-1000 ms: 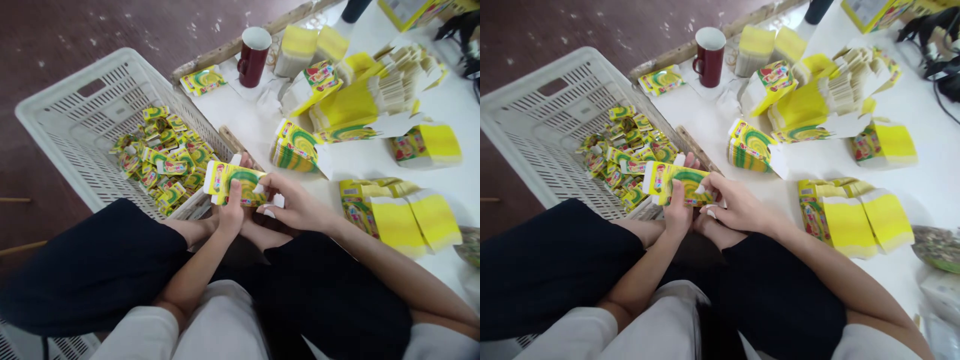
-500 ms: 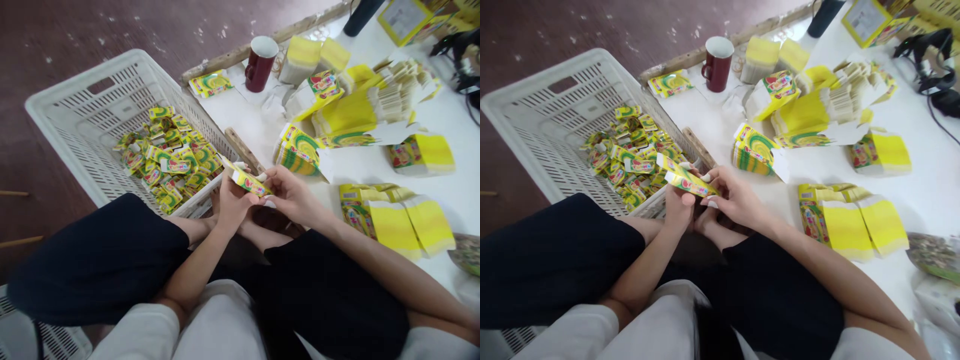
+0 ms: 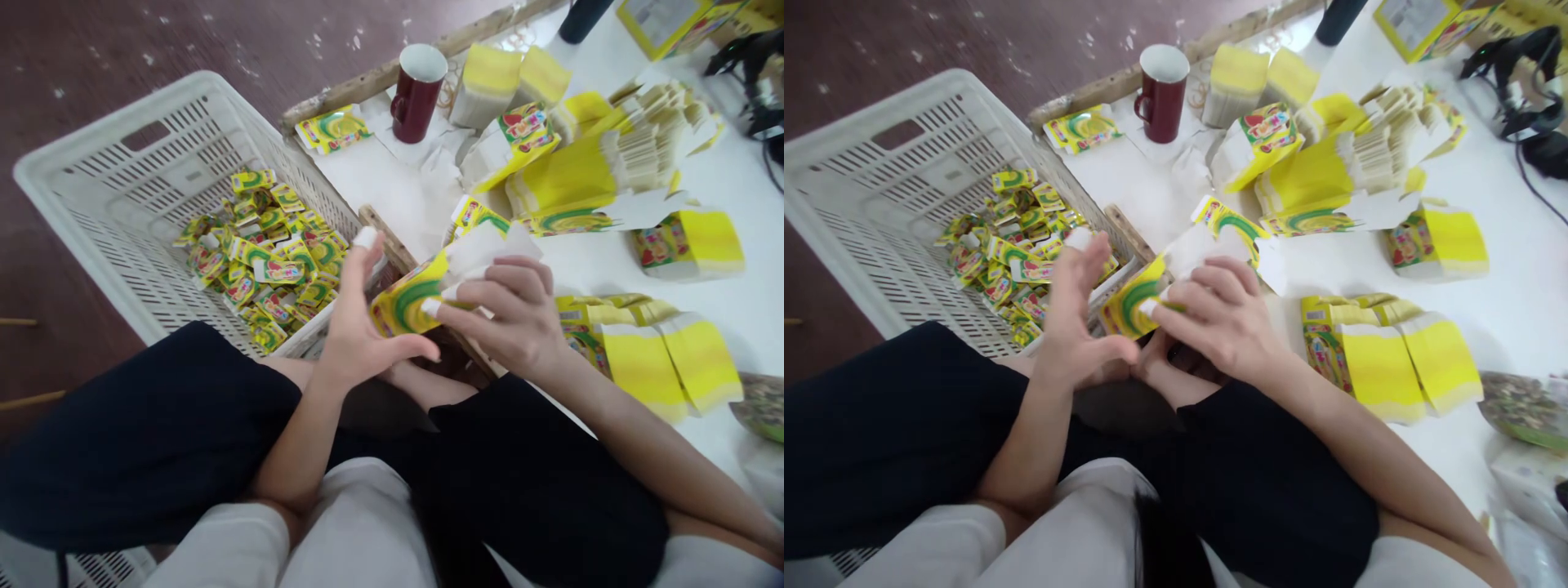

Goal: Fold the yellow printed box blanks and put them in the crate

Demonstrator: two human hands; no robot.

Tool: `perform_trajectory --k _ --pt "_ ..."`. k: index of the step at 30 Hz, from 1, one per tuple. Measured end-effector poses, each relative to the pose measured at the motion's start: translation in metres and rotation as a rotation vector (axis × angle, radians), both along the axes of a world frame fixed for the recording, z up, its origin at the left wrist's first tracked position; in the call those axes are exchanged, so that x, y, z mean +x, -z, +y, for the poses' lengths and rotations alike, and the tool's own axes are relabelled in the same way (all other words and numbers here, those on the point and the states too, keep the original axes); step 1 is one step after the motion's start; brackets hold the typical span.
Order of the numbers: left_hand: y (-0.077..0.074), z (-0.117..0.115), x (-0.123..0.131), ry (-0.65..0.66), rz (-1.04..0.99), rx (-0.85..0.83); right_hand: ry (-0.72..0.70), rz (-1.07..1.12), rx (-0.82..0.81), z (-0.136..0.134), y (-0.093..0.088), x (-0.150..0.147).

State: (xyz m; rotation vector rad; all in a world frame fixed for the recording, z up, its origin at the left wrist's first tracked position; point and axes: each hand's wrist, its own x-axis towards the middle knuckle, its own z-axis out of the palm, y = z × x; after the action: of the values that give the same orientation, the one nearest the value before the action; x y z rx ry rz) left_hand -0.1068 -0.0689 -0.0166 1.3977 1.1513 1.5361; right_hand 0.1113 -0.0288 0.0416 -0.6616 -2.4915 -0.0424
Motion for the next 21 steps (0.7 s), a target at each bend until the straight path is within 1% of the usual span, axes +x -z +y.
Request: perform_trajectory --k 1,2,3,4,5,6,7,8,10,11,12,13,14,17,19,21 --pt "-0.001 -0.002 0.003 0.061 0.08 -0.08 -0.029 -0.006 -0.001 -0.001 0.0 -0.001" --pt "-0.001 -0.004 0.007 0.098 0.139 -0.155 -0.025 0.022 -0.017 -0.002 0.001 -0.002" --pt "-0.001 -0.006 0.012 0.112 0.183 -0.204 0.017 0.076 -0.057 -0.002 0.003 -0.003" --pt "0.0 -0.007 0.017 0.106 0.217 -0.223 0.089 0.145 -0.129 0.0 0.006 -0.005" --pt "0.001 -0.009 0.022 0.084 0.247 -0.214 0.169 0.222 -0.237 0.001 0.008 -0.006" --pt "0.002 -0.011 0.026 0.052 0.275 -0.182 0.228 0.287 -0.386 0.003 0.011 -0.007" --pt "0.004 -0.012 0.029 0.029 0.303 -0.137 0.265 0.344 -0.582 0.005 0.014 -0.008" --pt "0.006 -0.013 0.032 0.015 0.33 -0.084 0.278 0.399 -0.818 0.006 0.016 -0.01" --pt "0.011 -0.015 0.036 0.0 0.382 0.02 0.238 0.529 -1.299 0.007 0.018 -0.013" --pt "0.013 -0.015 0.037 -0.001 0.414 0.064 0.205 0.606 -1.494 0.006 0.018 -0.016" --pt "0.016 -0.015 0.038 -0.01 0.445 0.102 0.176 0.687 -1.636 0.004 0.018 -0.019" --pt "0.018 -0.015 0.039 -0.03 0.473 0.136 0.155 0.758 -1.726 0.002 0.017 -0.022" --pt "0.02 -0.015 0.04 -0.06 0.496 0.17 0.138 0.814 -1.771 0.0 0.016 -0.025" --pt "0.021 -0.014 0.041 -0.186 0.517 0.281 0.066 0.905 -1.776 -0.004 0.014 -0.033" --pt "0.019 -0.013 0.04 -0.24 0.51 0.326 0.017 0.887 -1.764 -0.006 0.014 -0.035" --pt "0.017 -0.013 0.039 -0.243 0.518 0.34 0.008 0.81 -1.738 -0.009 0.015 -0.032"
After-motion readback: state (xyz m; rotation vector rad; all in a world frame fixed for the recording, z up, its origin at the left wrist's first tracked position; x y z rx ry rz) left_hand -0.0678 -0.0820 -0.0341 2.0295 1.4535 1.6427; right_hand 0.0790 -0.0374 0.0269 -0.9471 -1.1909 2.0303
